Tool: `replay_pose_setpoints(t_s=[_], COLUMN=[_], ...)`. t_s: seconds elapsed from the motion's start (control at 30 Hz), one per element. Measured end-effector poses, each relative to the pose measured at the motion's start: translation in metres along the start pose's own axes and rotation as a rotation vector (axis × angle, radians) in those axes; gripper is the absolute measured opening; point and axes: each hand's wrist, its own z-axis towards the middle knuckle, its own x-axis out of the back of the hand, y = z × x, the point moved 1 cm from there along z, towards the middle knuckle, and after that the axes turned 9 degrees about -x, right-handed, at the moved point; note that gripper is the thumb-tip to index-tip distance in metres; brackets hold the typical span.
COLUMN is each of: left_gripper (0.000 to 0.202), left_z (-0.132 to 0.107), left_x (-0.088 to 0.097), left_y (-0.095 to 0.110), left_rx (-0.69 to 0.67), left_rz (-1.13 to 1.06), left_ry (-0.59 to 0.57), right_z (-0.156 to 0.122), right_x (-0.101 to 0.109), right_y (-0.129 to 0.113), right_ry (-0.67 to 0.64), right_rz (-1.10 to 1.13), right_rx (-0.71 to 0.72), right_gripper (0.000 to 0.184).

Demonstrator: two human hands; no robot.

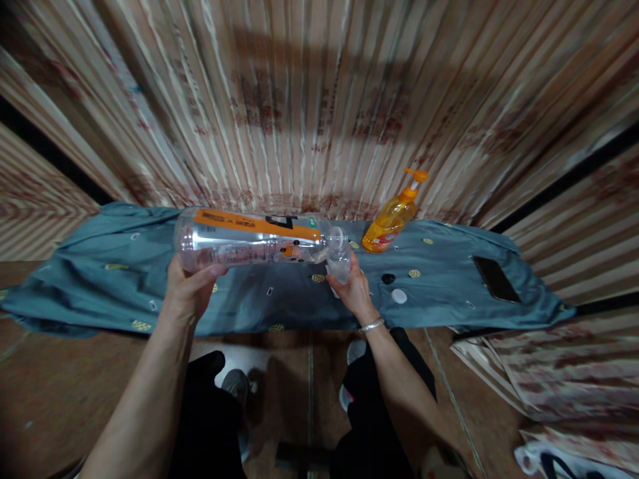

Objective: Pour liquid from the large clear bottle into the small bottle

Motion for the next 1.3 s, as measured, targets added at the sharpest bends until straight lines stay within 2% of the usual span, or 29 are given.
replay_pose_setpoints(t_s=[0.3, 0.57, 0.93, 1.1, 1.3], left_gripper=[0.065, 0.06, 0.071, 0.064, 0.063], left_z=[0.0029, 0.0021, 0.0032, 0.0032, 0.0031], left_x=[-0.0013, -0.0032, -0.007, -0.0093, -0.0089], left_y=[0.003, 0.0042, 0.0085, 0.0096, 0.0078], left_rx=[0.05, 0.034, 0.061, 0.041, 0.045], left_rz=[-0.048, -0.052, -0.05, -0.046, -0.053], left_ry=[0.047, 0.014, 0.035, 0.015, 0.025], right_z=[-0.0004, -0.0012, -0.0022, -0.0012, 0.0004], right_x=[0.0017, 0.0017, 0.0026, 0.0007, 0.0003], right_y=[-0.0021, -0.0022, -0.0057, -0.0013, 0.0027], right_ry=[-0.015, -0.008, -0.014, -0.003, -0.026], right_rz=[0.048, 0.053, 0.048, 0.056, 0.067], right_rx=[-0.005, -0.011, -0.027, -0.001, 0.009], right_gripper=[0.095, 0.096, 0.092, 0.086, 0.092])
